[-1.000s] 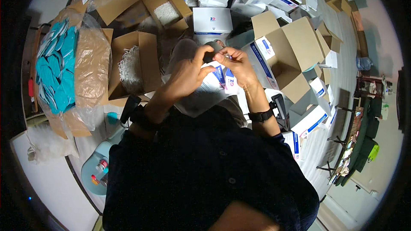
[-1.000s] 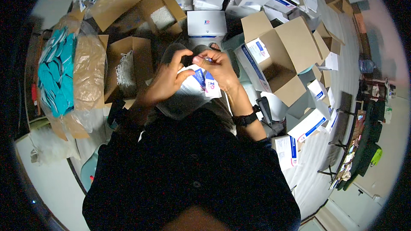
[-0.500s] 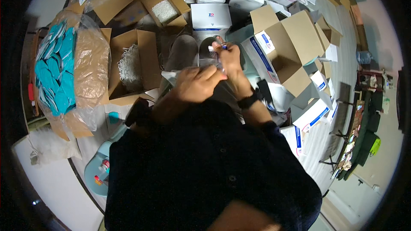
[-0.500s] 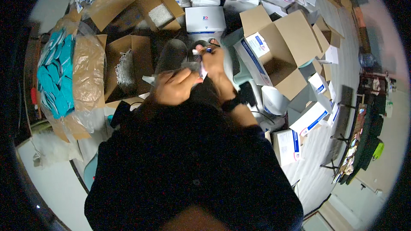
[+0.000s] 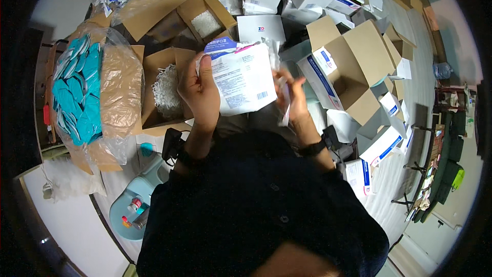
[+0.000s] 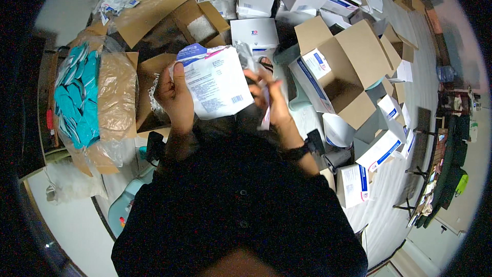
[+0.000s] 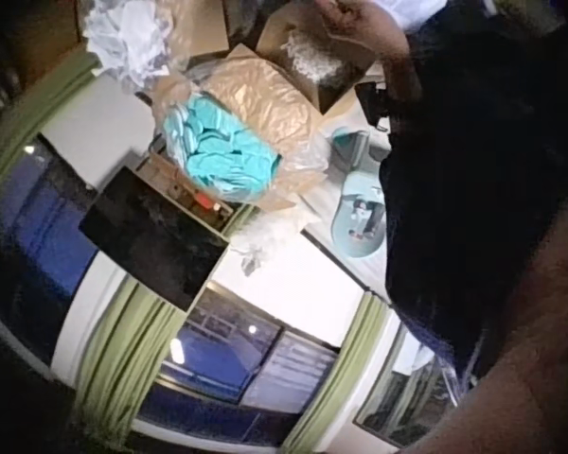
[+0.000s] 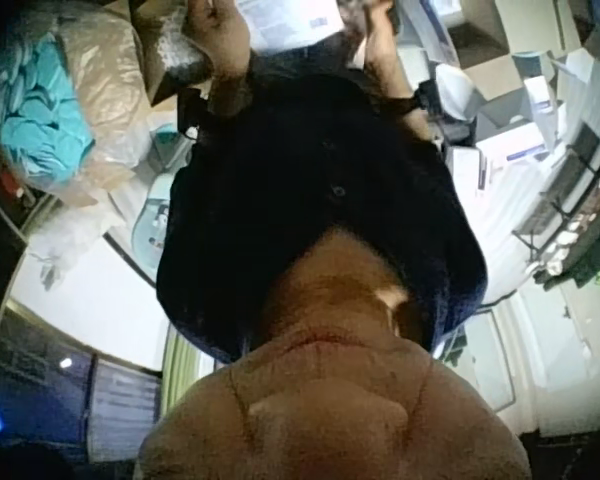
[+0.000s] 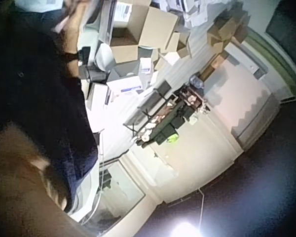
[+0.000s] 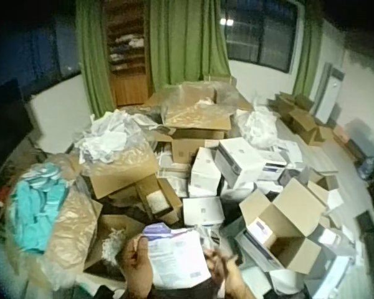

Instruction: Opening individual hygiene packages and inspecting medical face masks.

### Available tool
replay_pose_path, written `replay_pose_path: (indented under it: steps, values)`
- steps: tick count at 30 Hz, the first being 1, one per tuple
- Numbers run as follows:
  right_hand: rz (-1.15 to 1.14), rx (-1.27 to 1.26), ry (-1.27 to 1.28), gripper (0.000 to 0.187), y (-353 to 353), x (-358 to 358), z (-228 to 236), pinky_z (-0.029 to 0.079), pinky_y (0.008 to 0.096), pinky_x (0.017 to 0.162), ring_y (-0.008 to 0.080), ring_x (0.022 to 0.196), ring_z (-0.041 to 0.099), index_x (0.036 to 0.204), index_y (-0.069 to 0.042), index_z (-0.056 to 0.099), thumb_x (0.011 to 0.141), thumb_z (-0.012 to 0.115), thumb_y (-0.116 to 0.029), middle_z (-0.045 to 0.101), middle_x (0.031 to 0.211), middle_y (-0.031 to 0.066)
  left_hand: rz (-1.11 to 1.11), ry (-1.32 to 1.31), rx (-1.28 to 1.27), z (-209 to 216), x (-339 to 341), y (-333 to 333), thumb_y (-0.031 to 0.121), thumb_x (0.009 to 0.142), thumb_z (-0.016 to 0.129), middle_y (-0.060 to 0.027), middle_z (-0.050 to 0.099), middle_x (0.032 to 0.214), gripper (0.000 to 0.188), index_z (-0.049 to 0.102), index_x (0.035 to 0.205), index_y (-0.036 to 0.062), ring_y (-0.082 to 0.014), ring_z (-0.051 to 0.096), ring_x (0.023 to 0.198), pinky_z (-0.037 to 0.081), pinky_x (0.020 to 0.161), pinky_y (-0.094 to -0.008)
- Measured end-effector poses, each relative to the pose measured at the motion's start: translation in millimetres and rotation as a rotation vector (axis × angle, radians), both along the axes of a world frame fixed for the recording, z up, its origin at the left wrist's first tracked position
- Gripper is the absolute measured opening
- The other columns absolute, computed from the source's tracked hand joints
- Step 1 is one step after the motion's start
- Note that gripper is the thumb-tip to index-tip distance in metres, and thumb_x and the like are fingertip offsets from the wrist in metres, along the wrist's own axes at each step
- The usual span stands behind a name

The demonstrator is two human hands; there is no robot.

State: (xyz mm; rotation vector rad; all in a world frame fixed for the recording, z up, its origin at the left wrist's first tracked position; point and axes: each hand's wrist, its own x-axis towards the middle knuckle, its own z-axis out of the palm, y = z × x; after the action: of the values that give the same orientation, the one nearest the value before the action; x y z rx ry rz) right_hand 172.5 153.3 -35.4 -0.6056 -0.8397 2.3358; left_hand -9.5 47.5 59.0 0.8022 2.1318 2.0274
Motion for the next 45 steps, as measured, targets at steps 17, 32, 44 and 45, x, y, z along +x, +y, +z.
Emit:
replay_pose_path:
  steps: [17,32,44,45]
  values:
    - [0.039,0.603,-0.34,0.02,14,2,34,0.039,0.0193,0.073,0.0048,0.078,0.051,0.091,-0.005,0.063,0.074,0.076,-0.002,0.06,0.083,-0.0041,-0.709,0.385,-0.173,32,-27,-5,0.0,0.066,0.076,-0.0095,0.065,0.104,0.024,0.064,0.087,0.0031,-0.0204,0.061,0.096,0.047,0.083,-0.0313]
    - [-0.002,0.771,-0.413,0.029,7,1,47,0.042,0.0194,0.07,0.0052,0.076,0.052,0.099,-0.002,0.064,0.073,0.075,0.003,0.062,0.083,-0.0021,-0.408,0.228,-0.336,30,-12,-18,0.01,0.085,0.062,-0.014,0.066,0.099,0.019,0.064,0.103,0.0062,-0.0261,0.066,0.09,0.05,0.08,-0.0349]
    - [-0.051,0.702,-0.439,0.028,12,5,40,0.042,0.0195,0.072,0.0055,0.078,0.051,0.096,-0.003,0.064,0.071,0.077,0.003,0.059,0.083,-0.0033,-0.45,0.242,-0.357,51,-44,-41,0.018,0.083,0.069,-0.0049,0.067,0.069,0.015,0.071,0.083,0.0026,-0.0086,0.06,0.06,0.046,0.055,-0.0237]
    - [-0.055,0.709,-0.434,0.028,11,5,37,0.042,0.0196,0.072,0.0055,0.078,0.051,0.096,-0.003,0.064,0.071,0.077,0.003,0.059,0.083,-0.0033,-0.489,0.298,-0.354,48,-34,-36,0.019,0.082,0.07,-0.0082,0.068,0.07,0.015,0.071,0.08,0.0041,-0.0108,0.063,0.06,0.046,0.053,-0.0247]
